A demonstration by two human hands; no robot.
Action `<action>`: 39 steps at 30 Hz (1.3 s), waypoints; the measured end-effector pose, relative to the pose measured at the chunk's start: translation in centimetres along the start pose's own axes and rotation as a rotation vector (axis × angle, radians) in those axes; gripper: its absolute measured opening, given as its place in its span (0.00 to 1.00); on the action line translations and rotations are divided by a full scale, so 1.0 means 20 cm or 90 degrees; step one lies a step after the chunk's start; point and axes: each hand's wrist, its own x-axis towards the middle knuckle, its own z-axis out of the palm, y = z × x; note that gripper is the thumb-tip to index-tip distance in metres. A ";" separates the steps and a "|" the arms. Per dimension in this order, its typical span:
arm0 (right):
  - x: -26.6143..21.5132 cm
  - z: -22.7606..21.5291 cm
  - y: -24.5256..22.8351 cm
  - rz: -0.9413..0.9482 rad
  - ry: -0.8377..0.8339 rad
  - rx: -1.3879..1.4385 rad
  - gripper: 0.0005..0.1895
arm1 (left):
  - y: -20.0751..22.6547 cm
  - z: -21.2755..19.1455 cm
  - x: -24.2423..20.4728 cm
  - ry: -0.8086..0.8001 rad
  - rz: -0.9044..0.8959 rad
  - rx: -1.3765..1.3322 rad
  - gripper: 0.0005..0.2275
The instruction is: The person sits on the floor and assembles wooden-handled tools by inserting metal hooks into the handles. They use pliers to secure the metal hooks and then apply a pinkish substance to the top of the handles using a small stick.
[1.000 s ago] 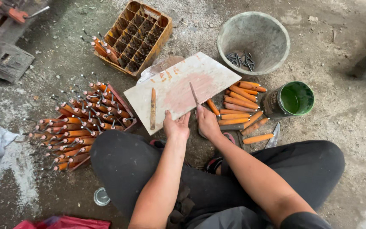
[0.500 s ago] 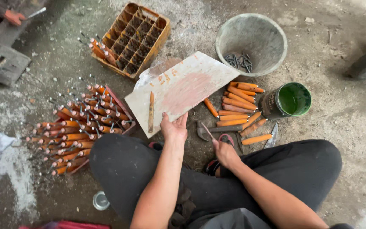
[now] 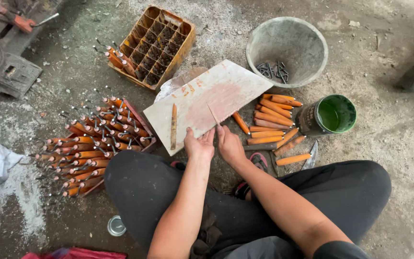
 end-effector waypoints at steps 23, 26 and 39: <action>0.26 -0.22 0.28 0.003 0.156 0.046 0.24 | -0.01 0.06 -0.11 0.022 0.029 0.011 0.23; 0.23 -0.22 0.28 0.020 0.149 -0.113 0.21 | 0.00 0.06 -0.10 0.025 0.018 0.020 0.23; -0.27 -0.47 0.51 0.045 -0.013 -0.291 0.13 | 0.01 0.02 -0.04 0.020 0.053 0.047 0.24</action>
